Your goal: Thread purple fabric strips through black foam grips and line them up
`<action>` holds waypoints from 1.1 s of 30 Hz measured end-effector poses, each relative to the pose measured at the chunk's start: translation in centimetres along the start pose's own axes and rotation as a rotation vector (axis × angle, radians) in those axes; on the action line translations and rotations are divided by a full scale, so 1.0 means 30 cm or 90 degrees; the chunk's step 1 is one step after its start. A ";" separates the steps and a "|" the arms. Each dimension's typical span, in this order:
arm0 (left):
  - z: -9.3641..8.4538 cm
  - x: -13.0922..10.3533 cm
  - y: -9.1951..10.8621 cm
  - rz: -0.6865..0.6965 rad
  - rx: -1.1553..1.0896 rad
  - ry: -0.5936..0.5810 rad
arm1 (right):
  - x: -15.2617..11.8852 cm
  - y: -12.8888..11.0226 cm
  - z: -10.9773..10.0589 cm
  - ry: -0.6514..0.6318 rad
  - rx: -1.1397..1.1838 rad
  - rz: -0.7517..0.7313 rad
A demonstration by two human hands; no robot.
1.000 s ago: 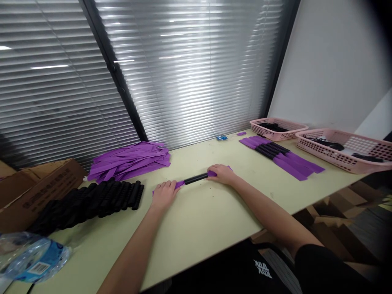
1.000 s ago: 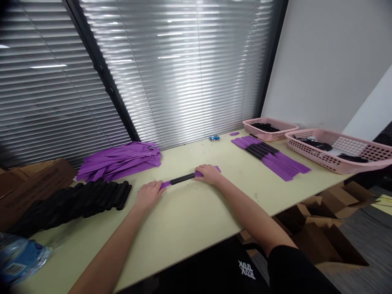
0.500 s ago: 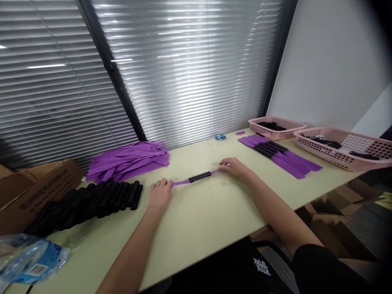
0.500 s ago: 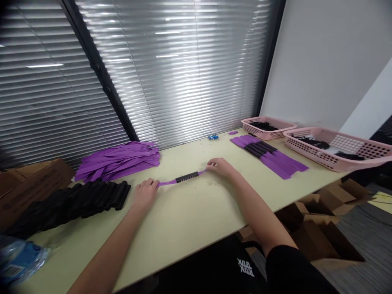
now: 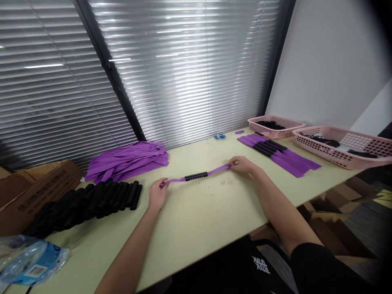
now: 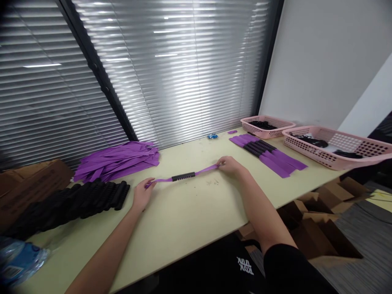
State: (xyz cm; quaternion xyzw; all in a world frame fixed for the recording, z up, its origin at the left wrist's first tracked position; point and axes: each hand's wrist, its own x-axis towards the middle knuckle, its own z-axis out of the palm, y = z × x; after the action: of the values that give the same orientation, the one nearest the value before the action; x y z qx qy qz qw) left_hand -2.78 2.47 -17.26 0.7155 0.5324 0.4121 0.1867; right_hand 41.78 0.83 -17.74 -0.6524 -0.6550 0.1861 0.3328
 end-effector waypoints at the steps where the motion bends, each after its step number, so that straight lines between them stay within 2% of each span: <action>1: 0.003 0.002 -0.003 -0.022 -0.029 0.011 | 0.004 -0.002 0.005 0.010 0.017 0.006; 6: 0.015 0.012 -0.008 -0.088 -0.151 0.047 | 0.024 -0.012 0.021 0.080 0.153 0.037; 11: 0.017 0.010 0.014 -0.134 -0.192 0.071 | 0.044 0.003 0.005 0.186 0.294 0.075; 14: 0.020 0.010 0.025 -0.193 -0.232 0.076 | 0.046 0.019 -0.003 0.240 0.342 0.104; 18: 0.026 0.010 0.033 -0.189 -0.286 0.064 | 0.042 0.030 0.000 0.268 0.356 0.126; 22: 0.027 0.008 0.031 -0.187 -0.287 0.057 | 0.036 0.026 0.007 0.283 0.310 0.158; 29: 0.019 0.012 0.014 -0.209 -0.263 0.053 | -0.003 -0.014 0.001 0.315 0.123 0.189; 33: 0.019 0.015 0.000 -0.210 -0.249 0.038 | -0.014 -0.061 0.019 0.327 -0.119 0.116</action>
State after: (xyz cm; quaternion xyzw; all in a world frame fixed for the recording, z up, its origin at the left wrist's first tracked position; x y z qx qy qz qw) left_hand -2.27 2.97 -17.42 0.5569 0.5573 0.4922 0.3701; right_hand 40.02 0.38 -16.98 -0.7621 -0.5024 -0.0170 0.4081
